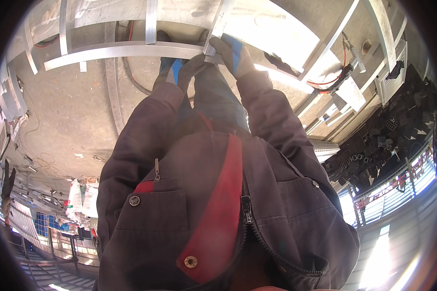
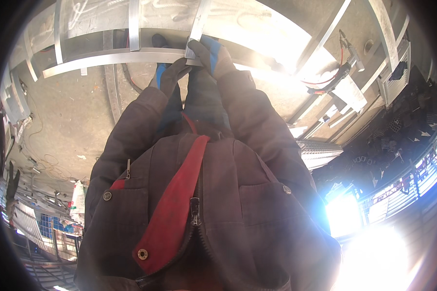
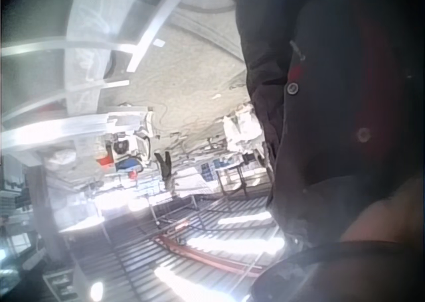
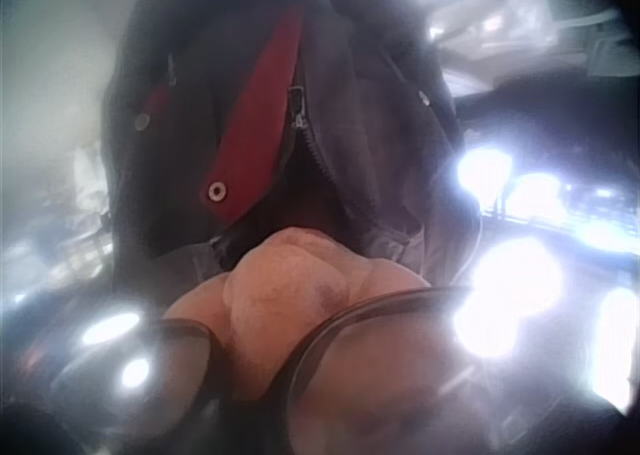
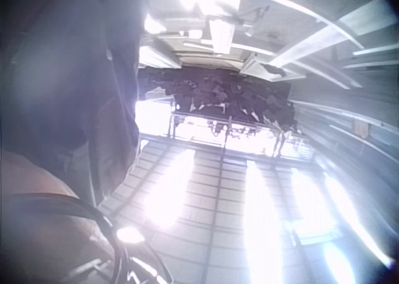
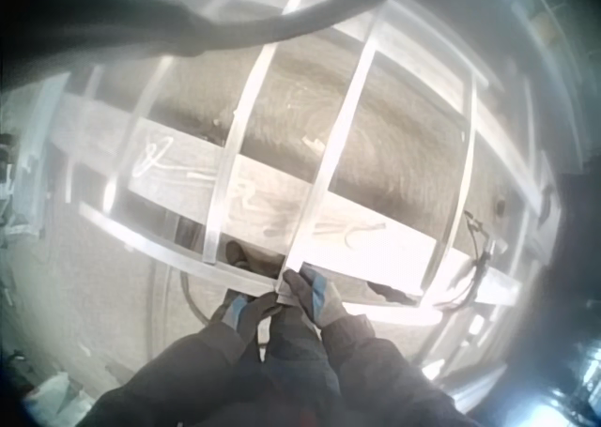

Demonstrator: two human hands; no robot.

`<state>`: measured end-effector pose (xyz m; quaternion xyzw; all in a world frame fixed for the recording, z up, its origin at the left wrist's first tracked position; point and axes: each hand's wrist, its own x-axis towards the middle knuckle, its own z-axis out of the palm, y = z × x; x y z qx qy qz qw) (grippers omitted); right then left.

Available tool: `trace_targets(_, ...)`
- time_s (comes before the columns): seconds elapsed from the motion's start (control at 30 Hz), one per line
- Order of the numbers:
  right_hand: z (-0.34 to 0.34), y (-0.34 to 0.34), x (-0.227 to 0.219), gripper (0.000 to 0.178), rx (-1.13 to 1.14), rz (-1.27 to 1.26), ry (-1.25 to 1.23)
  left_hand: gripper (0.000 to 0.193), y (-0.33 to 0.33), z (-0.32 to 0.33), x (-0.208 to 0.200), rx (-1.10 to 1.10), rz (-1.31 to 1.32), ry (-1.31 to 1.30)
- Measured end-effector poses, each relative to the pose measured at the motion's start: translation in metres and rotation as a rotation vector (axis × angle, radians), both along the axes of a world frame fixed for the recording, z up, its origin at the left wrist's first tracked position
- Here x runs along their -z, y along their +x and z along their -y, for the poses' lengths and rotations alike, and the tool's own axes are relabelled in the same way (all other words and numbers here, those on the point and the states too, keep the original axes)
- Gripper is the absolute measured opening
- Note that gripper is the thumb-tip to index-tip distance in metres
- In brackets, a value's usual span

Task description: The person aligns and fastens metal bars to a rectangular frame using a handheld rivet gun. They repeatedly position bars, hold them in place, and apply fasteners along the edges. The person then lifts and repositions the assembled frame on the workbench.

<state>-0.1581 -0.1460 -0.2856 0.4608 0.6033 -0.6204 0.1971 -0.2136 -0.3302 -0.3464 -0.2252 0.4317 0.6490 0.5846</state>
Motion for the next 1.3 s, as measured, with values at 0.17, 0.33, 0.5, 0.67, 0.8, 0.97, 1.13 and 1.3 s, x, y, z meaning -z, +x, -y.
trace_targets(0.17, 0.001, 0.007, 0.01, 0.043, 0.036, -0.019, -0.006, 0.043, -0.003, -0.005, 0.0, 0.046, -0.028, -0.036)
trace_targets(0.33, 0.003, 0.012, 0.014, 0.047, 0.022, -0.025, 0.078, 0.05, -0.001, -0.006, 0.0, 0.018, 0.003, -0.023)
trace_targets(0.5, 0.003, 0.015, 0.014, 0.046, 0.034, -0.022, 0.089, 0.047, 0.0, -0.008, -0.002, 0.13, -0.105, -0.012)
trace_targets(0.67, 0.003, 0.013, 0.018, 0.044, 0.168, 0.008, -0.035, 0.04, 0.007, -0.006, 0.005, 0.376, -0.252, -0.054)
trace_targets(0.8, -0.001, 0.013, 0.014, 0.045, 0.1, 0.031, 0.022, 0.036, 0.015, 0.002, 0.018, 0.071, -0.003, -0.008)
trace_targets(0.97, -0.001, 0.02, 0.012, 0.047, 0.032, 0.043, 0.094, 0.035, 0.019, 0.003, 0.029, -0.343, 0.459, 0.137)
trace_targets(1.13, -0.001, 0.025, 0.023, 0.049, 0.022, 0.023, 0.126, 0.038, 0.022, -0.008, 0.025, -0.095, 0.039, 0.109)
trace_targets(1.3, -0.005, 0.026, 0.024, 0.05, -0.022, 0.03, 0.131, 0.04, 0.023, -0.011, 0.025, -0.068, 0.048, 0.112)
